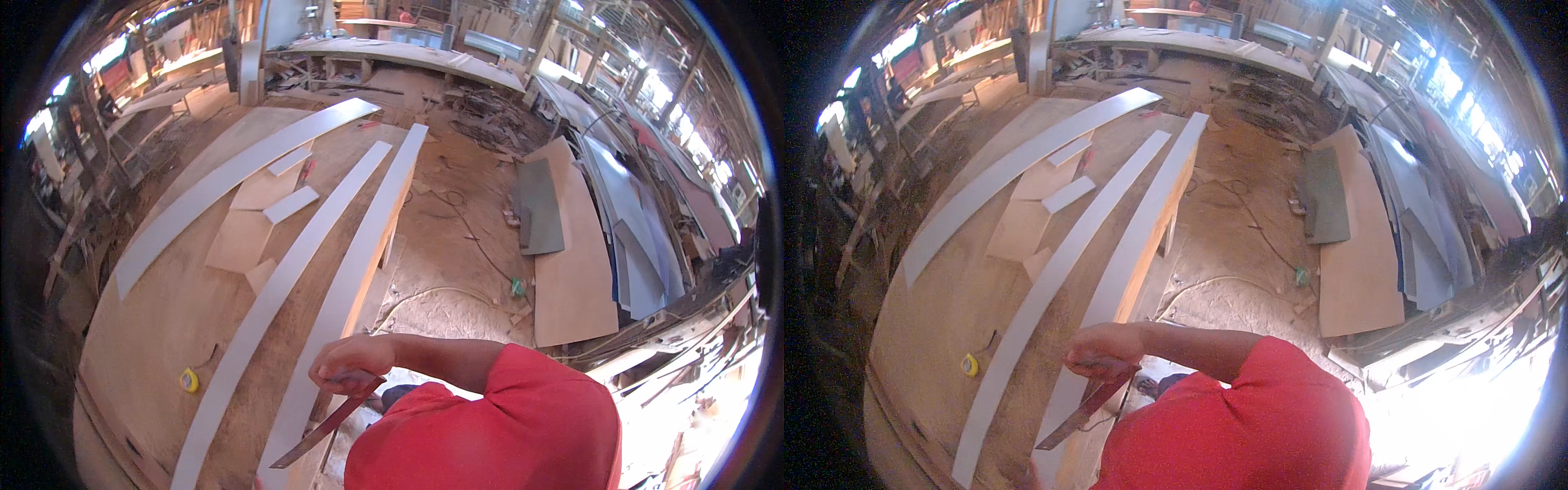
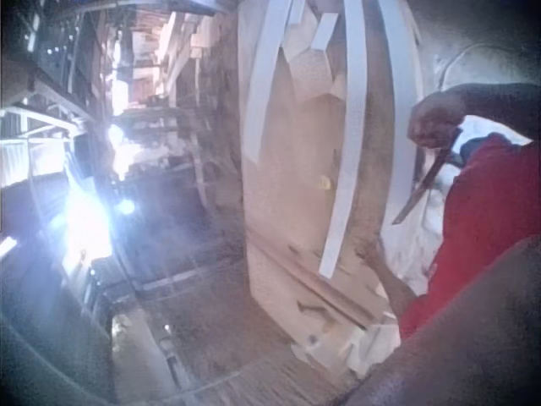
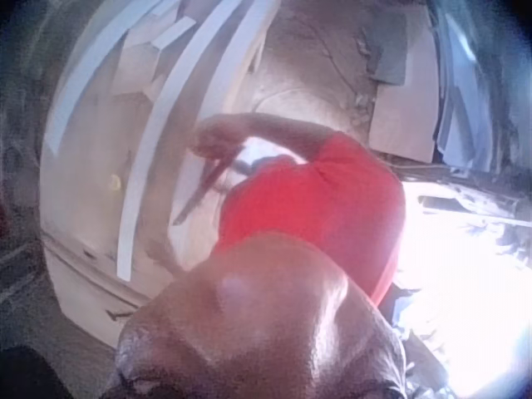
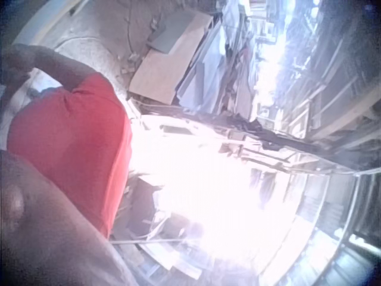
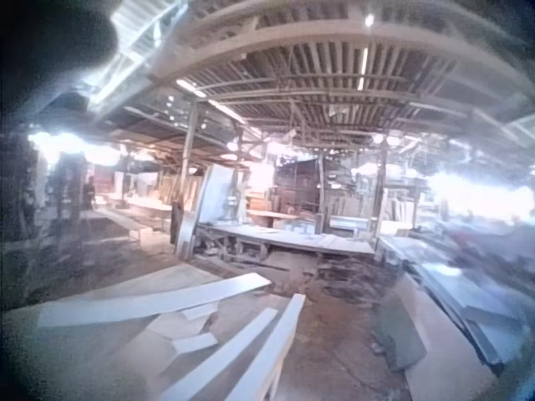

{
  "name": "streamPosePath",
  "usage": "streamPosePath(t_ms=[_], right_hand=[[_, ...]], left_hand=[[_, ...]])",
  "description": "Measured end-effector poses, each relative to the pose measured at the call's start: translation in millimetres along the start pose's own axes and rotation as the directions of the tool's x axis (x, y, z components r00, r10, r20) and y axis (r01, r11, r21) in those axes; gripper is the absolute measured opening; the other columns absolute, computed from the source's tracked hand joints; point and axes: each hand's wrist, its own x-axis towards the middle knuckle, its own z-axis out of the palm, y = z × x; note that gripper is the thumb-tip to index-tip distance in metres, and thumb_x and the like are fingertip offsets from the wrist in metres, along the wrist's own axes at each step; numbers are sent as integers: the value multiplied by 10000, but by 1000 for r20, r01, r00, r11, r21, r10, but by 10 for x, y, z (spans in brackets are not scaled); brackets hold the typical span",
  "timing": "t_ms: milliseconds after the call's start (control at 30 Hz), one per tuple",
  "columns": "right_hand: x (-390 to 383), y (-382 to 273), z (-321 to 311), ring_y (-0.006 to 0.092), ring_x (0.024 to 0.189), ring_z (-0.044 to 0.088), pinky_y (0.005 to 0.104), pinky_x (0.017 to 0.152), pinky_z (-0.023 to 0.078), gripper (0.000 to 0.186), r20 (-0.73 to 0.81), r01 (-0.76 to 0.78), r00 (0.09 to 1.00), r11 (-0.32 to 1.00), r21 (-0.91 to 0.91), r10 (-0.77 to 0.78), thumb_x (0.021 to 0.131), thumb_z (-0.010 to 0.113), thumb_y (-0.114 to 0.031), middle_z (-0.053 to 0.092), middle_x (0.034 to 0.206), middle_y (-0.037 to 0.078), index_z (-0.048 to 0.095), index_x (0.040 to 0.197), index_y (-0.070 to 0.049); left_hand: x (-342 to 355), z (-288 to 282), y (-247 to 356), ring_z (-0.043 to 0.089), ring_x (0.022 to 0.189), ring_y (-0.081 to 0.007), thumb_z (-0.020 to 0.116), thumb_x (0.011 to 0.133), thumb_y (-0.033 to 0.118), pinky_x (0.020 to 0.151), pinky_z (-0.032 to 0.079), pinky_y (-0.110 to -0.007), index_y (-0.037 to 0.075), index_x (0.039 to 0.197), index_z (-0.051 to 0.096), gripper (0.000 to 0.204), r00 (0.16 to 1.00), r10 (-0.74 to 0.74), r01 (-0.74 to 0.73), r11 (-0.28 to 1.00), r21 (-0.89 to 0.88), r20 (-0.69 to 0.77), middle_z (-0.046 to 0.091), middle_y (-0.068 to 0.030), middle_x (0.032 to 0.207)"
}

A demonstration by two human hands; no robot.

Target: The person marks and cuts long white wood planks on a workbench using a utility knife and a metal straightedge. They repeatedly measure, align, and score the planks to create straight cuts.

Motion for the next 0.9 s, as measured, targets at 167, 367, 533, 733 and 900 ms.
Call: streamPosePath(t_ms=[167, 367, 533, 733, 900], right_hand=[[243, 253, 454, 114, 510, 433, 270, 433, 365, 430, 77, -50, 995, 985, -165, 64, 1032, 506, -367, 463, 651, 20, 541, 743, -50], [466, 683, 865, 124, 550, 446, 288, 489, 390, 455, 124, 179, 983, 881, -437, -138, 1050, 493, -372, 465, 654, 27, 541, 736, -46], [412, 851, 1094, 142, 584, 471, 294, 555, 420, 464, 48, 111, 994, 905, -411, -101, 1064, 469, -347, 478, 661, 36, 531, 722, -39], [299, 907, 1309, 145, 585, 492, 289, 553, 421, 442, -56, -11, 998, 963, -269, -4, 1058, 470, -336, 479, 663, 36, 550, 738, -42], [410, 1163, 1120, 159, 693, 548, 321, 642, 468, 349, -69, -24, 998, 978, -206, 10, 1062, 528, -305, 539, 767, 61, 621, 877, -24]], left_hand=[[54, -59, -240, 312, 1492, -443, 752, 838, 580, 1256, 204, -497, -21, 1567, 346, 1028, 942, -142, 173, 982, -77, 304, 365, -282, 1595], [-8, -131, -525, 166, 1572, -446, 871, 711, 603, 1308, 67, -479, -18, 1637, 211, 1295, 858, -198, 248, 968, -45, 474, 235, -279, 1689], [203, -216, -457, 144, 1588, -439, 894, 687, 595, 1316, 50, -483, -10, 1649, 197, 1333, 801, -157, 195, 981, -4, 577, 210, -282, 1704], [58, -198, -531, 232, 1512, -418, 888, 712, 491, 1250, 151, -504, 30, 1594, 241, 1187, 847, -89, 218, 958, -189, 523, 274, -261, 1622], [55, -351, -386, 430, 1314, -410, 792, 811, 416, 1100, 319, -511, 42, 1422, 452, 793, 917, -61, 164, 959, -233, 394, 471, -238, 1400]])
